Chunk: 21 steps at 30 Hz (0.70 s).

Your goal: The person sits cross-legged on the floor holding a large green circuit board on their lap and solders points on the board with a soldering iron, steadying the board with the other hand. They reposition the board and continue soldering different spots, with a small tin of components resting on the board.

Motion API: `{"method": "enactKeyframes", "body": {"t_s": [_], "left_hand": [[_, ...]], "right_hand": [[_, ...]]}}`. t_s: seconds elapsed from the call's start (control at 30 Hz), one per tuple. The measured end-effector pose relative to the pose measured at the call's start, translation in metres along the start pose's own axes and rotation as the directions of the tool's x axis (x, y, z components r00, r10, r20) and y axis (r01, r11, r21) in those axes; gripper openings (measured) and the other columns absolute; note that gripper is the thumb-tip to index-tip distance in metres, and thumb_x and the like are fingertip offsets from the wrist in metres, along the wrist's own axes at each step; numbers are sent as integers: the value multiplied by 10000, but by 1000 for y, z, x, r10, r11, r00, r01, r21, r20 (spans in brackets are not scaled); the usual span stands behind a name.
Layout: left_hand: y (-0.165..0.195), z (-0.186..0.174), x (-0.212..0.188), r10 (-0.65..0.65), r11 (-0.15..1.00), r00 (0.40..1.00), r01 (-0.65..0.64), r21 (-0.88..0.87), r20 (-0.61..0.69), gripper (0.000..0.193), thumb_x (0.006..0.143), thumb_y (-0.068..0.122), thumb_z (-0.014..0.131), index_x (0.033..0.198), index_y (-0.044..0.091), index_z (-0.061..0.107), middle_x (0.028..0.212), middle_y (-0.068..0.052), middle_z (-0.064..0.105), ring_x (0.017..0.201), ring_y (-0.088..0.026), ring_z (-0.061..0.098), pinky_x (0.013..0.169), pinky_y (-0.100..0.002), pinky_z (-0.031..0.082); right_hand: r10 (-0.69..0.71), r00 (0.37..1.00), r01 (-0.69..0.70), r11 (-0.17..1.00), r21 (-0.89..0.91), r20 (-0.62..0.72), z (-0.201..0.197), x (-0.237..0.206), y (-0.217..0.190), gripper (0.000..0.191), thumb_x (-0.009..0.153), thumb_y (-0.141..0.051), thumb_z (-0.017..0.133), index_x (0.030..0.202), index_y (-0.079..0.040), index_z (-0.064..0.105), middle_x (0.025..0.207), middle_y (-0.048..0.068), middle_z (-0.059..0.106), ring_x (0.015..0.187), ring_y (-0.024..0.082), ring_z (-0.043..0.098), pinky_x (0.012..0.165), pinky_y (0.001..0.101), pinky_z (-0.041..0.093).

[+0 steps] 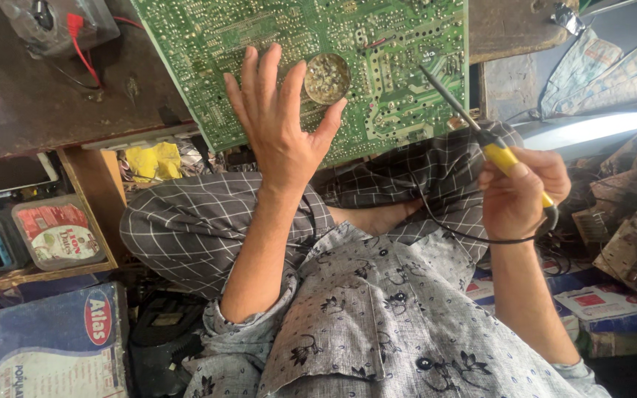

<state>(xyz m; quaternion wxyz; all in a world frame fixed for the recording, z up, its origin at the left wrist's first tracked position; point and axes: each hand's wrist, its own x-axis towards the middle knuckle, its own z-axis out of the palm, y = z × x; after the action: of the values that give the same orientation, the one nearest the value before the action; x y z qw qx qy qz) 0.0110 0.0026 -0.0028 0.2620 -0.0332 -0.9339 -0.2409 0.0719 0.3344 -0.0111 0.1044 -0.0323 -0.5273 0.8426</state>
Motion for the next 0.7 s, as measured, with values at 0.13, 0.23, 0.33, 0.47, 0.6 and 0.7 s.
{"method": "enactKeyframes", "body": {"t_s": [0.13,0.23,0.33,0.47,0.6,0.7], "left_hand": [[-1,1,0,3,1000,1000,-3,3,-6,657,951,518,859,1382,127,555,1567,-121,420,1536,-362,299,1301,-681,132],[-1,3,1,7,1000,1000,-7,0,-21,663,948,522,858,1386,130,551,1568,-122,415,1537,-358,296,1302,-677,129],[-1,2,0,5,1000,1000,-5,6,-5,645,962,525,851,1385,138,555,1574,-114,417,1544,-356,299,1312,-674,127],[-1,1,1,3,1000,1000,-3,-1,-5,656,958,530,849,1384,126,558,1570,-117,416,1539,-361,301,1307,-676,132],[0,1,2,6,1000,1000,-6,-3,-10,648,959,531,847,1378,127,563,1568,-117,417,1537,-363,301,1304,-677,137],[0,0,2,4,1000,1000,-4,-6,-5,645,962,531,845,1377,126,562,1566,-117,417,1537,-365,302,1303,-680,138]], "right_hand": [[37,999,-36,998,-56,21,0,-2,0,126,1035,-56,668,1072,61,640,941,258,712,760,241,725,646,302,610],[72,997,-71,994,-84,7,1,-6,2,152,998,-58,660,1104,48,638,962,263,716,771,247,733,646,310,621],[95,995,-95,992,-81,-3,2,-9,4,153,1011,-52,656,1117,55,632,966,265,716,770,247,728,652,311,616],[127,992,-127,990,-60,-6,1,-8,8,166,1011,-56,648,1131,56,625,980,265,718,763,243,725,667,315,618],[141,990,-142,989,-40,-10,-2,-10,9,177,1008,-52,652,1142,59,627,991,268,719,781,254,727,675,320,617],[111,994,-111,992,-60,8,-3,-14,9,173,1000,-51,678,1128,54,631,1000,263,718,805,265,733,670,330,623]]}}
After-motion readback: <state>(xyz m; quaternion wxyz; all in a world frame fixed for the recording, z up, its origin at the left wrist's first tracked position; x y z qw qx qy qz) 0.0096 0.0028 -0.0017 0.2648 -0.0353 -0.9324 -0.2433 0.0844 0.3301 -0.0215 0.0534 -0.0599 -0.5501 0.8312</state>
